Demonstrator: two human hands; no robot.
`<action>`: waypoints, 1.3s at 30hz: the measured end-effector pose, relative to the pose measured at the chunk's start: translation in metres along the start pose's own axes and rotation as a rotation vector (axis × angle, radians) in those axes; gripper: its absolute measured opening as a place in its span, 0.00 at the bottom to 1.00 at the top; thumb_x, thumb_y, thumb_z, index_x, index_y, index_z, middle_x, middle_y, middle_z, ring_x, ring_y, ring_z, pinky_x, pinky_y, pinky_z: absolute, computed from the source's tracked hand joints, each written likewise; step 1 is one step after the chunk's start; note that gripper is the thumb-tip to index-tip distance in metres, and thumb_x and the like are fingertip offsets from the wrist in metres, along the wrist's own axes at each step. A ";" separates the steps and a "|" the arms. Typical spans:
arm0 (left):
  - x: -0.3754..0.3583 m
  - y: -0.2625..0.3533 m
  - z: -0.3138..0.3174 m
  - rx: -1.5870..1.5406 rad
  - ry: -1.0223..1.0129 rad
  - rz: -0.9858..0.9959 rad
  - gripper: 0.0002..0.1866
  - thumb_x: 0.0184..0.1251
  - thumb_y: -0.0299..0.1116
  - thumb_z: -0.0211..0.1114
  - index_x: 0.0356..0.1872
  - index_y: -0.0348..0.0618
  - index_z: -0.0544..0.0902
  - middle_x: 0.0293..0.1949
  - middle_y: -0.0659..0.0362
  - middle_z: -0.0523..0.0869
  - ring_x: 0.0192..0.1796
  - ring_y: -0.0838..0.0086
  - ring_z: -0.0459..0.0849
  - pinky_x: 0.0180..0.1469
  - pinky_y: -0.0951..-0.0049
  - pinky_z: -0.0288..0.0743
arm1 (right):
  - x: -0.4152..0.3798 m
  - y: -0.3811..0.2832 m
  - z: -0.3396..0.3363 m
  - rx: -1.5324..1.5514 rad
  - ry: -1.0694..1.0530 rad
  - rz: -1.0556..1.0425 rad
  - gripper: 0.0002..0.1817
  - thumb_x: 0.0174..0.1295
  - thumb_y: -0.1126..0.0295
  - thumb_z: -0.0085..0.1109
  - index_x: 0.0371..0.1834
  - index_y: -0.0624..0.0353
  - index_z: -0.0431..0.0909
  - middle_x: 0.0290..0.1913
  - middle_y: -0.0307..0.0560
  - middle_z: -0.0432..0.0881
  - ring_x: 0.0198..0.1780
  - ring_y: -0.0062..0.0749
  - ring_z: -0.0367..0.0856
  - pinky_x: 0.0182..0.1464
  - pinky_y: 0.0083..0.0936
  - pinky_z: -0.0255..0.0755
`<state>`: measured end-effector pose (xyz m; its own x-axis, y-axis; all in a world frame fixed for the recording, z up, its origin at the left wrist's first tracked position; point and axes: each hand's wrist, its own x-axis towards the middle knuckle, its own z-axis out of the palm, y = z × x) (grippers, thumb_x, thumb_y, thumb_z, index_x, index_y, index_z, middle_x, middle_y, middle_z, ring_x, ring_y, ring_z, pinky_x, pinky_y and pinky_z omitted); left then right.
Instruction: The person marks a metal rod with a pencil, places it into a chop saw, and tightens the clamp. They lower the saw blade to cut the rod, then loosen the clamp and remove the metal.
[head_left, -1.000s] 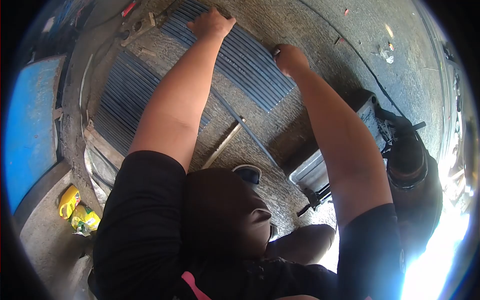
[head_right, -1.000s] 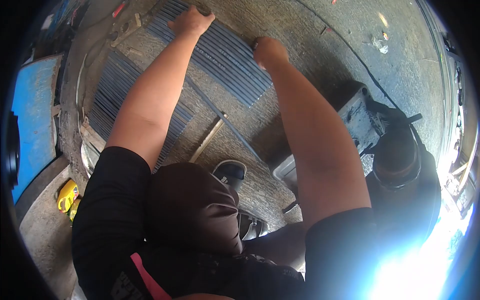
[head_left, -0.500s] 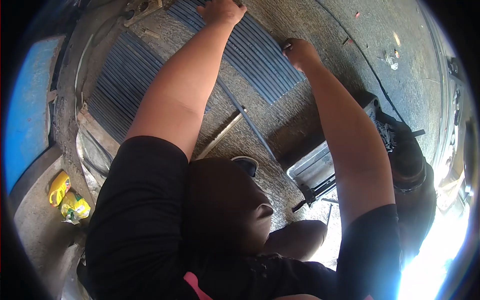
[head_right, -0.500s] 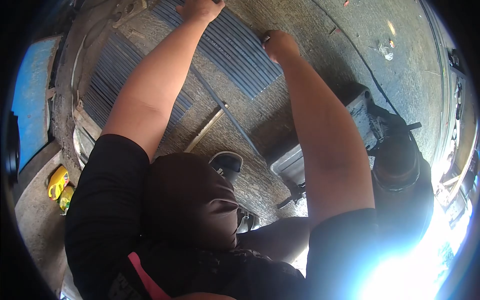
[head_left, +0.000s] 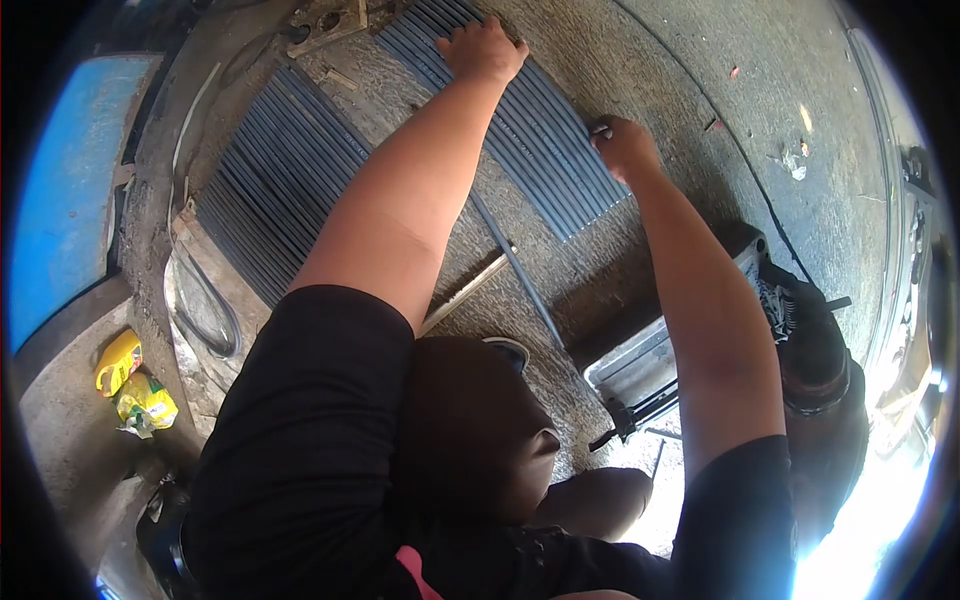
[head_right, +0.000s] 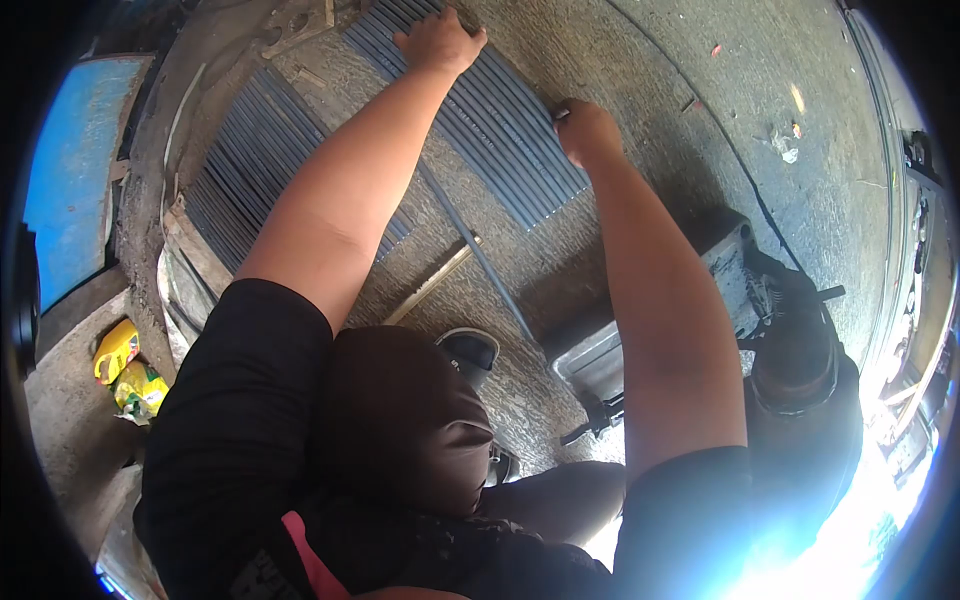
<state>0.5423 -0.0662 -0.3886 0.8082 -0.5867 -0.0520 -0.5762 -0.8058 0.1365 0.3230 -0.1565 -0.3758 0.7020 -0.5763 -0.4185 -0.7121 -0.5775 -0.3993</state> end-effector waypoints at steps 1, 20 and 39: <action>0.000 0.000 0.000 -0.003 0.005 -0.001 0.31 0.65 0.59 0.56 0.61 0.49 0.75 0.58 0.53 0.78 0.64 0.59 0.73 0.65 0.47 0.57 | -0.002 -0.001 0.000 -0.004 0.004 -0.003 0.13 0.59 0.64 0.57 0.46 0.45 0.83 0.45 0.52 0.84 0.50 0.50 0.82 0.52 0.41 0.75; -0.004 0.001 -0.010 0.027 -0.023 0.032 0.29 0.67 0.58 0.54 0.58 0.46 0.75 0.55 0.52 0.80 0.61 0.58 0.75 0.63 0.44 0.59 | -0.005 -0.006 0.008 0.067 0.071 0.077 0.14 0.62 0.66 0.51 0.47 0.44 0.83 0.47 0.54 0.84 0.51 0.49 0.81 0.54 0.40 0.74; -0.109 -0.039 -0.003 -0.523 0.330 0.215 0.08 0.56 0.37 0.66 0.28 0.45 0.80 0.31 0.55 0.84 0.39 0.58 0.83 0.42 0.52 0.72 | -0.090 -0.084 0.064 0.330 0.243 -0.020 0.10 0.56 0.63 0.61 0.36 0.56 0.83 0.42 0.52 0.83 0.46 0.49 0.81 0.50 0.41 0.75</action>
<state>0.4768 0.0291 -0.3849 0.7245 -0.6076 0.3254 -0.6610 -0.4787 0.5778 0.3190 -0.0192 -0.3574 0.6700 -0.7095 -0.2183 -0.6356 -0.3962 -0.6626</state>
